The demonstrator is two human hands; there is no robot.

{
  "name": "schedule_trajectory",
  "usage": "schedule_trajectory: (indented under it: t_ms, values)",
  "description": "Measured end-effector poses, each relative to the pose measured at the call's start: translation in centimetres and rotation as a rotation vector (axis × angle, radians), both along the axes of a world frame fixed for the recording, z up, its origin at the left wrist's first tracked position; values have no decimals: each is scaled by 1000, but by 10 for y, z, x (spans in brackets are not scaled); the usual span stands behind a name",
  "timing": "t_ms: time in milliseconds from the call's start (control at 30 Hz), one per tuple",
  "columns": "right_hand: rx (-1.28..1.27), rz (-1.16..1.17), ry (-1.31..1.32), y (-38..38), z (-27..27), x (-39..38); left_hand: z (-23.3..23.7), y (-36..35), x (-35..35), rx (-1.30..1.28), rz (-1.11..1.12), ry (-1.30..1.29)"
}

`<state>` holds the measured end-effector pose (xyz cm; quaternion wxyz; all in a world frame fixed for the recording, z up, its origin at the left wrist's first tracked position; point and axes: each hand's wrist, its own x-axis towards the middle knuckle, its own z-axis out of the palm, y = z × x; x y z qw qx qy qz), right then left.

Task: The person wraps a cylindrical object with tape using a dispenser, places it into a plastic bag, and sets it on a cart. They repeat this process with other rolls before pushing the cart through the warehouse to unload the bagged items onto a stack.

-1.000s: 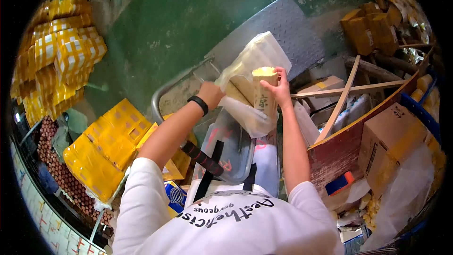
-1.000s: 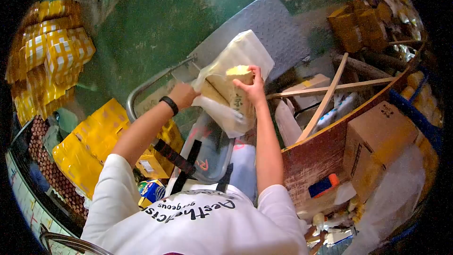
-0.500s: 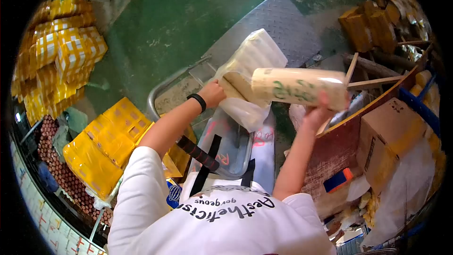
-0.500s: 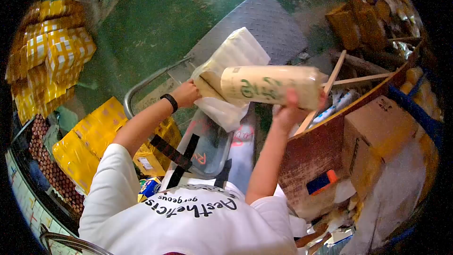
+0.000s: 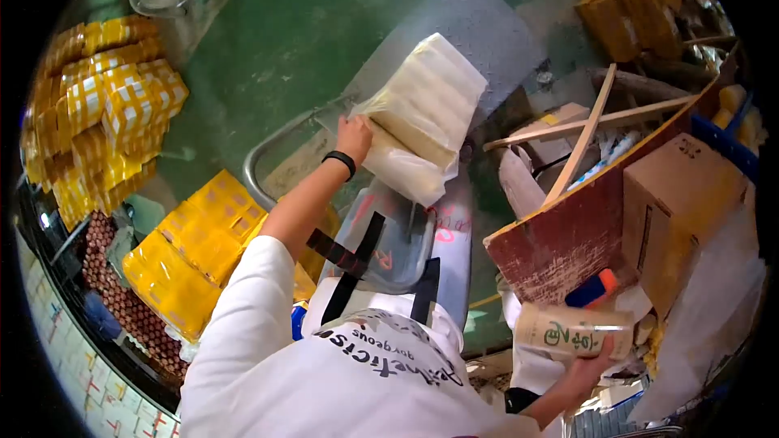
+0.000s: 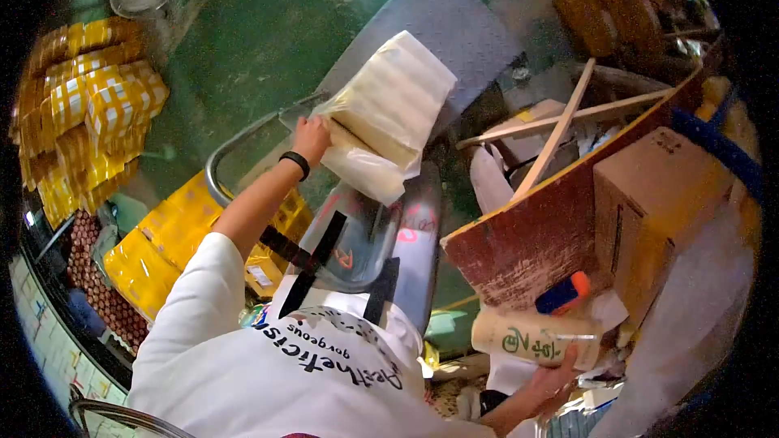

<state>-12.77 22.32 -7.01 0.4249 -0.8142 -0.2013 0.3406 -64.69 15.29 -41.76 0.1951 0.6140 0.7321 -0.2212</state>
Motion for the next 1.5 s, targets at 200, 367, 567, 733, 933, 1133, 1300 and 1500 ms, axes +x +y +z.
schedule_trajectory:
  t_ms: [200, 367, 567, 733, 933, 1133, 1300, 1500]
  values:
    - [-183, 84, -390, -29, 24, 94, -2, 21, -1, -246, 264, -134]
    - [-431, 429, -981, -30, -42, 262, -32, 5, 0, -109, 434, -142]
    - [105, 727, -1204, 10, -59, 119, -20, 15, -3, 216, 728, -476]
    - [225, 1434, -790, 21, -92, -124, -34, 40, -20, 138, 889, -636]
    - [106, 1466, -11, 33, -207, -270, -66, 38, -32, 255, 970, -630]
    - [-205, 1561, -87, 32, -362, -362, -65, 33, -27, 331, 912, -656]
    - [-81, 1640, -346, 17, -378, -386, -43, 28, -14, 295, 832, -632]
    - [-96, 1682, -571, -3, -380, -378, -49, 37, -17, 27, 792, -660]
